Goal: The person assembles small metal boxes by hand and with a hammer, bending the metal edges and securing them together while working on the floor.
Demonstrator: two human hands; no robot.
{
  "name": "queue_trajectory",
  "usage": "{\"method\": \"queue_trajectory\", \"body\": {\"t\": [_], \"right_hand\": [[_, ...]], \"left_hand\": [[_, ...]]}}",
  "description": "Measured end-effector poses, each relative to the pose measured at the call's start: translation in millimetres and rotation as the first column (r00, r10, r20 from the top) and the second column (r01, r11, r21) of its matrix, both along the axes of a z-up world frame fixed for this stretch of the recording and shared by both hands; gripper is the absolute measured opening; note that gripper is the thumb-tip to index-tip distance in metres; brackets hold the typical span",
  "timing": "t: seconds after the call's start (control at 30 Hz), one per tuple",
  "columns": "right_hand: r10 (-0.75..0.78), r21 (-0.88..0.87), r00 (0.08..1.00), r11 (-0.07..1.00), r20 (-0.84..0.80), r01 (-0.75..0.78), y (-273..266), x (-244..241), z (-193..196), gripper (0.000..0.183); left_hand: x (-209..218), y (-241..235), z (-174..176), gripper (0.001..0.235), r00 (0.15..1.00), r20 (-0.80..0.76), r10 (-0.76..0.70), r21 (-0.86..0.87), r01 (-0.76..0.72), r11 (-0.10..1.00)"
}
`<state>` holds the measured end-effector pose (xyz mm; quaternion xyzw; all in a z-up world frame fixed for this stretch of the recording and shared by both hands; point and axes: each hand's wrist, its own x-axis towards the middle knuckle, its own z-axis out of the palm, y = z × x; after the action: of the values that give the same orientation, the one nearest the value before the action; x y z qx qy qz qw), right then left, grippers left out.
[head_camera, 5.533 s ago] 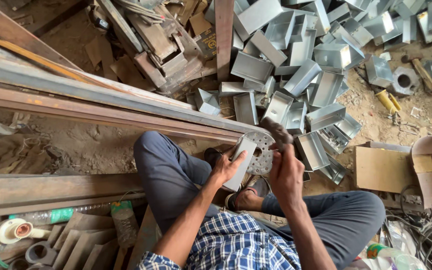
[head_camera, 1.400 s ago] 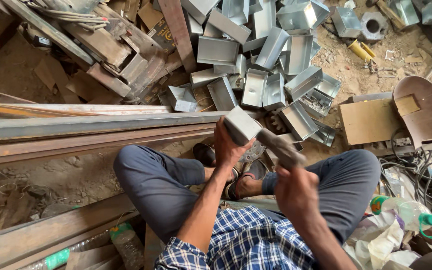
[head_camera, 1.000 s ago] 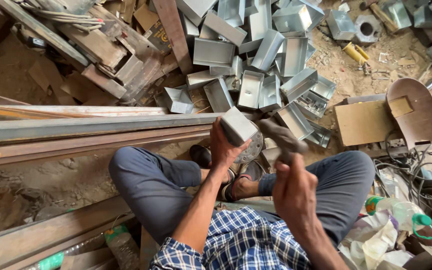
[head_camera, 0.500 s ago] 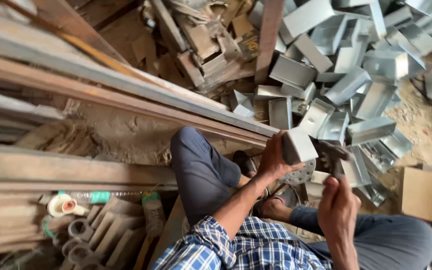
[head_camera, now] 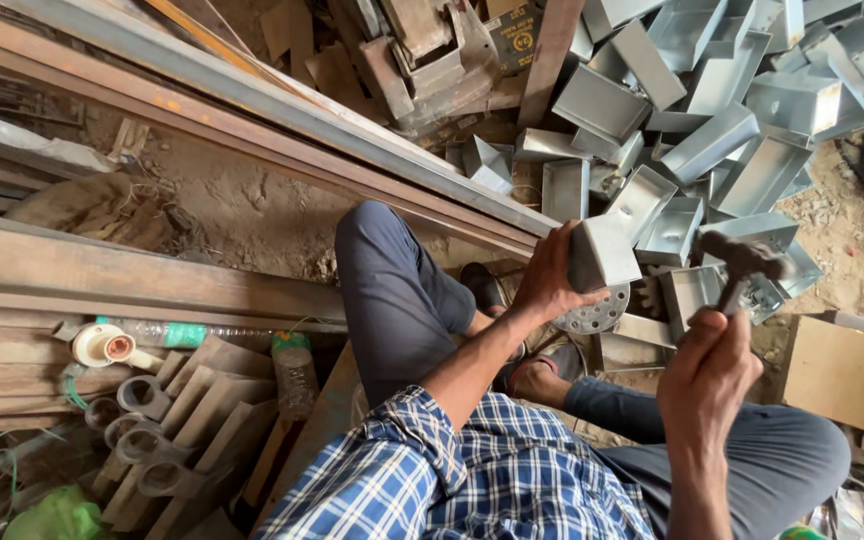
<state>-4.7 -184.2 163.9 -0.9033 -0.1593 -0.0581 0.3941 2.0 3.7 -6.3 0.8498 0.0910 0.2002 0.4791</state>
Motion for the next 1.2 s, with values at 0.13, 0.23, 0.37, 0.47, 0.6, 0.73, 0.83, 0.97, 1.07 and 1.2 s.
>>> {"method": "queue_trajectory", "body": {"t": [0.13,0.23,0.37,0.47,0.6,0.73,0.83,0.97,1.07,1.2], "right_hand": [[0.026,0.000,0.997,1.000,0.072,-0.026,10.7,-2.1,43.6,0.028],[0.051,-0.021,0.989,0.999,0.140,-0.048,17.6,-5.1,69.1,0.026],[0.134,-0.098,0.951,0.989,0.279,-0.111,26.0,16.1,45.9,0.052],[0.210,-0.114,0.943,0.976,0.260,-0.186,40.5,12.0,11.7,0.063],[0.189,-0.101,0.980,0.976,-0.060,-0.194,54.8,31.6,22.5,0.057],[0.138,-0.204,0.957,0.960,-0.255,-0.193,39.1,44.1,70.3,0.056],[0.240,-0.072,0.964,0.970,0.112,-0.233,38.4,38.8,66.8,0.059],[0.194,-0.013,0.979,0.981,0.059,-0.194,52.3,25.6,23.8,0.057],[0.171,-0.039,0.985,0.985,0.004,-0.170,47.2,19.4,16.0,0.058],[0.086,0.048,0.993,0.995,-0.086,-0.082,25.0,24.0,42.2,0.054]], "left_hand": [[-0.9,0.9,1.3,0.124,0.999,0.051,0.003,-0.012,-0.002,1.000],[1.0,1.1,-0.2,0.123,0.999,0.038,-0.002,-0.018,0.002,1.000],[-0.6,0.4,-2.6,0.123,0.997,0.080,0.007,0.010,-0.007,1.000],[4.7,-0.6,-6.2,0.114,1.000,-0.028,0.002,-0.075,-0.004,0.997],[-0.4,-0.8,-3.7,0.122,0.998,0.050,0.037,-0.027,-0.036,0.999],[-2.3,6.2,-0.3,0.121,1.000,0.022,0.000,0.005,0.000,1.000],[3.5,3.3,-1.2,0.121,1.000,0.012,-0.002,0.016,0.002,1.000],[0.9,0.8,-3.7,0.124,0.999,0.042,0.014,0.007,-0.014,1.000],[1.2,1.1,-4.9,0.123,0.999,-0.006,0.042,0.039,-0.042,0.998],[-1.3,2.2,0.5,0.124,1.000,-0.013,0.008,-0.022,-0.008,1.000]]}}
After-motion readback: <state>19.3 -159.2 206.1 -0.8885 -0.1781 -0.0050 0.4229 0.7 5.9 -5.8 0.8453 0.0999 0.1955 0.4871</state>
